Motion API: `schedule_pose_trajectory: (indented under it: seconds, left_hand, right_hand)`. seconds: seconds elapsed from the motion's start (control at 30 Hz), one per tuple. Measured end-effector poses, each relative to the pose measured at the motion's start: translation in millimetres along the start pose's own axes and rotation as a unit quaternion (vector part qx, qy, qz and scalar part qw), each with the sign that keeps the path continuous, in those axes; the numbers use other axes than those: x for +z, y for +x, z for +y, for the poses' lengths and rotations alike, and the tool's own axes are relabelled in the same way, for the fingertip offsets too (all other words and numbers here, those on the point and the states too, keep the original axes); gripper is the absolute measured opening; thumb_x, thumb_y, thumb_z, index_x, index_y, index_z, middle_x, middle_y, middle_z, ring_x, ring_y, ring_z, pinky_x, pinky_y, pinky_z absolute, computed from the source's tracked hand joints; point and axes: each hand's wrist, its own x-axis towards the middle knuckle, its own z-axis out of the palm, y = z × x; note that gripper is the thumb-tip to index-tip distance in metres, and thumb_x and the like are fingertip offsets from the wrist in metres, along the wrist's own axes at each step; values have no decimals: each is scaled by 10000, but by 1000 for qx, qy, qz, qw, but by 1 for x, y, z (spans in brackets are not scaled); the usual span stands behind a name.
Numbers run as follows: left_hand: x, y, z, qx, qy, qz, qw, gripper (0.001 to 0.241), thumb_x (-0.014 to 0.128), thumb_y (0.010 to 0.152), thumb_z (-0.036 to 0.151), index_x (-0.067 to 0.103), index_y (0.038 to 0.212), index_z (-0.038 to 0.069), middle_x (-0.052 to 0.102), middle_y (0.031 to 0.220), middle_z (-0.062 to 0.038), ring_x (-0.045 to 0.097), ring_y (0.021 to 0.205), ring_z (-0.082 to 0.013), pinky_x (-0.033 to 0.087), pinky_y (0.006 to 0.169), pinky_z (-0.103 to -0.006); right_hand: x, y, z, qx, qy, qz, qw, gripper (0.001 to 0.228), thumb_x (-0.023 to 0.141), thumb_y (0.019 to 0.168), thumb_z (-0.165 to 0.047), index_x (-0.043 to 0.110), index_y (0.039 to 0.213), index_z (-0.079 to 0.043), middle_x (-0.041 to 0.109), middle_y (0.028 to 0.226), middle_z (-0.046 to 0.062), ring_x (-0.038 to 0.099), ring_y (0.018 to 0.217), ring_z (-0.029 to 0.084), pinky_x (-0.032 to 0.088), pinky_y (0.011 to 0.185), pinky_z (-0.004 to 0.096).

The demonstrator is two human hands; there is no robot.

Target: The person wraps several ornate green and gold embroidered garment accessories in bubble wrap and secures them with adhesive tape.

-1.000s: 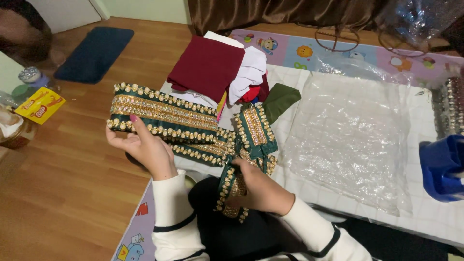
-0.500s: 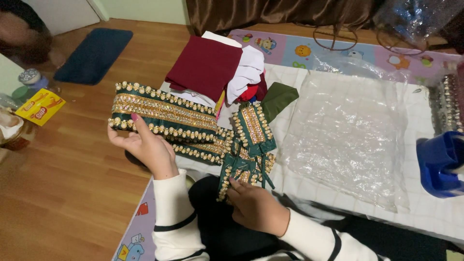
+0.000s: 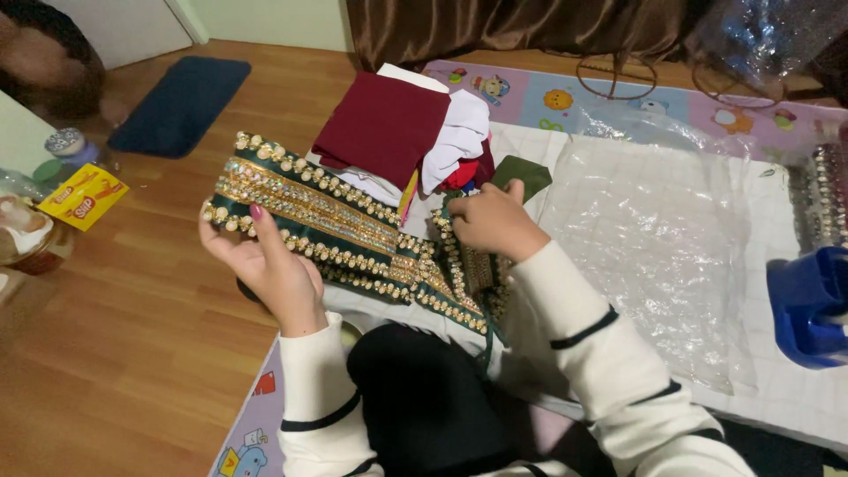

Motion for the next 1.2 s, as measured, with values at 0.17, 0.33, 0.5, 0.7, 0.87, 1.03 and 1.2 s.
schedule_pose_trajectory:
  seconds: [0.17, 0.33, 0.5, 0.7, 0.87, 1.03, 1.2]
  left_hand:
    - [3, 10, 20, -41, -22, -47, 998, 506, 510, 1081, 21, 280, 1522, 116, 521, 1405, -147, 577, 1205, -199, 483, 1062, -286]
    - [7, 13, 29, -53, -28, -38, 997, 526, 536, 1083, 68, 269, 1535, 93, 542, 1400, -147, 610, 1172, -186, 507, 1031, -269]
    - [7, 7, 24, -73, -49, -3, 996, 471, 526, 1086, 77, 315, 1507, 100, 562, 1389, -131, 615, 1173, -177, 502, 1024, -266]
    - [16, 7, 31, -116, -70, -43, 990, 503, 532, 1069, 82, 288, 1508, 87, 572, 1346, -158, 633, 1100, -178, 541, 966, -275]
    - [10, 12, 19, -166, -63, -35, 984, 576, 568, 1030, 115, 255, 1513, 93, 538, 1379, -210, 611, 1169, -215, 535, 1004, -307]
    - [40, -11, 61, -245, 26, 33, 969, 750, 566, 1084, 223, 59, 1580, -20, 19, 1607, -428, -55, 1522, -537, -10, 1193, -682]
    - [-19, -42, 25, -351, 79, 43, 932, 788, 527, 1092, 337, 35, 1605, -5, 37, 1663, -322, 14, 1560, -435, 38, 1230, -610]
  right_hand:
    - [48, 34, 11, 5, -43, 1, 999, 406, 602, 846, -330, 711, 1235, -290, 717, 1162, 88, 546, 1199, 340, 65, 1102, 730]
    - [46, 21, -5, 4, 53, 71, 996, 412, 612, 926, -285, 599, 1328, -196, 601, 1275, 138, 554, 1181, 366, 240, 1017, 624]
    - [-29, -28, -75, -78, 381, -32, 921, 563, 632, 988, -354, 541, 1348, 69, 677, 1042, 320, 672, 851, 396, 523, 775, 516]
    - [-34, -10, -101, -217, 450, -9, 866, 1068, 815, 830, -461, 221, 1570, 29, 284, 1559, 401, 258, 1438, 584, 237, 1162, 711]
    - [-18, 1, -111, -93, 466, -47, 879, 982, 704, 870, -628, 456, 1428, 141, 496, 1417, 397, 429, 1379, 537, 334, 1142, 619]
    - [17, 11, -91, -95, 443, -46, 890, 836, 712, 908, -545, 486, 1392, 98, 548, 1313, 384, 487, 1306, 534, 384, 1096, 582]
    - [56, 21, -76, -79, 443, -18, 893, 514, 713, 944, -466, 617, 1267, -78, 633, 683, 104, 641, 598, 195, 478, 542, 259]
